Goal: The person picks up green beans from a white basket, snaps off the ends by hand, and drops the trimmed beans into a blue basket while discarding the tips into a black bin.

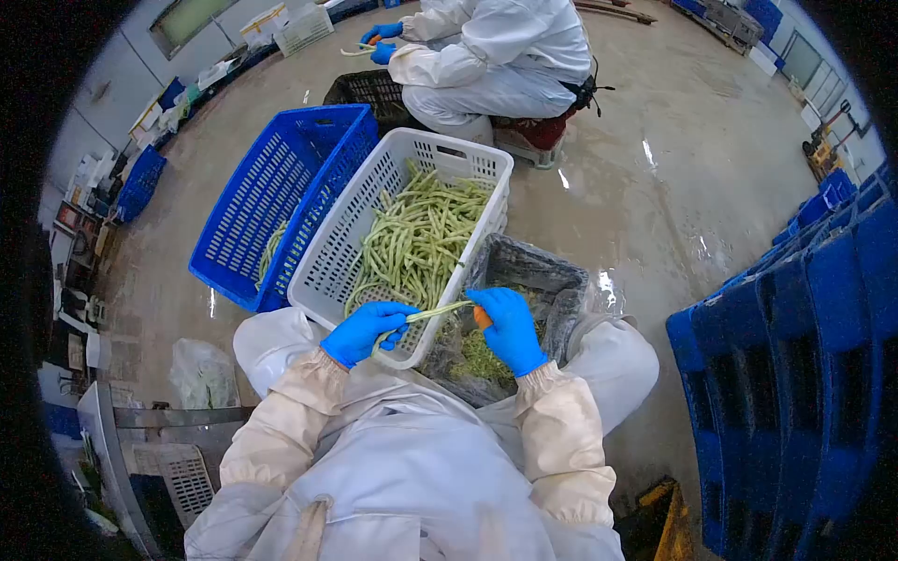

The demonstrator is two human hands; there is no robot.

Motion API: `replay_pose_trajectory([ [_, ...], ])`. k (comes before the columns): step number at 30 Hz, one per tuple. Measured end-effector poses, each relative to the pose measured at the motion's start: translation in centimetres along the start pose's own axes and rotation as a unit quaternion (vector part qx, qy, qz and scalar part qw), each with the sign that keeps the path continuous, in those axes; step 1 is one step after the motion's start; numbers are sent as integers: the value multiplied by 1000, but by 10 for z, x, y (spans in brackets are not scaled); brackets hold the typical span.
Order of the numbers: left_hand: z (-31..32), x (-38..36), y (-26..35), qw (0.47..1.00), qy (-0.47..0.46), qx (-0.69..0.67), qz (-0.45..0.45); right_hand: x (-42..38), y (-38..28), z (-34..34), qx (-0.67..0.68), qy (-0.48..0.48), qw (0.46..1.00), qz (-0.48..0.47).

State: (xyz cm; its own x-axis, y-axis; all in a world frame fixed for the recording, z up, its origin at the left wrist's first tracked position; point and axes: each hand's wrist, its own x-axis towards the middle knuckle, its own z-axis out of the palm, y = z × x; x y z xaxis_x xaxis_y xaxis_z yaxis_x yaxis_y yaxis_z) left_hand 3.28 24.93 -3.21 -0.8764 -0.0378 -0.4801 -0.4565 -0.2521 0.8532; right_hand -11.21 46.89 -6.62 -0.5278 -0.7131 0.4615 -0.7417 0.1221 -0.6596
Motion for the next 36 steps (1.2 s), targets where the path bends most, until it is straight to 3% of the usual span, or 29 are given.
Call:
replay_pose_trajectory([
  [7, -9, -4, -2, 999, 35, 13, -11, -3, -8, 6, 39, -16, 999, 4],
  [13, -16, 2, -13, 996, 40, 77, -19, -4, -2, 16, -36, -72, 997, -20],
  [15, -18, 11, -31, 953, 83, 237, 169, -8, -1, 24, -51, 1, 998, -22],
  [16, -17, 12, -34, 954, 84, 235, 168, -11, -1, 29, -50, -2, 999, -21],
  [17, -14, 13, -37, 950, 110, 240, 166, -13, -2, 34, 98, 11, 989, 114],
  [18, -9, 14, -38, 946, 137, 244, 165, -14, -2, 38, 241, 24, 939, 245],
  [19, -3, 17, -42, 946, 139, 241, 164, -10, -6, 36, 240, 20, 939, 245],
  [21, 10, 26, -53, 975, 145, 71, 153, -1, -13, 32, 493, 86, 818, 282],
  [22, 14, 29, -58, 975, 148, 67, 153, 1, -15, 35, 492, 81, 819, 284],
  [24, 18, 33, -63, 984, 94, -132, 70, 1, -18, 41, 504, 49, 810, 295],
  [25, 14, 35, -61, 983, 97, -136, 70, -2, -15, 46, 504, 44, 810, 297],
  [27, -6, 37, -51, 969, 136, -176, 111, -17, -3, 66, 275, -80, 927, 241],
  [28, -24, 34, -35, 950, 157, -207, 174, -25, 8, 74, 188, -41, 953, 234],
  [29, -46, 22, -11, 938, 193, -209, 197, -26, 11, 69, 191, -49, 952, 235],
  [30, -78, 12, 8, 925, 229, -210, 219, -24, 12, 57, 55, -41, 966, 247],
  [31, -129, 4, 17, 912, 312, -105, 245, -20, 14, 45, -81, -33, 964, 252],
  [32, -138, -13, 59, 858, 405, -89, 303, -15, 16, 35, -147, -81, 938, 303],
  [33, -181, -31, 69, 853, 442, -54, 273, -11, 19, 29, -212, -126, 904, 350],
  [34, -233, -34, 78, 717, 561, 209, 358, -8, 22, 26, -210, -133, 903, 350],
  [35, -268, -29, 82, 504, 616, 452, 402, -7, 26, 24, -302, -147, 883, 327],
  [36, -276, -21, 81, 505, 618, 453, 397, -6, 29, 27, -392, -160, 855, 300],
])
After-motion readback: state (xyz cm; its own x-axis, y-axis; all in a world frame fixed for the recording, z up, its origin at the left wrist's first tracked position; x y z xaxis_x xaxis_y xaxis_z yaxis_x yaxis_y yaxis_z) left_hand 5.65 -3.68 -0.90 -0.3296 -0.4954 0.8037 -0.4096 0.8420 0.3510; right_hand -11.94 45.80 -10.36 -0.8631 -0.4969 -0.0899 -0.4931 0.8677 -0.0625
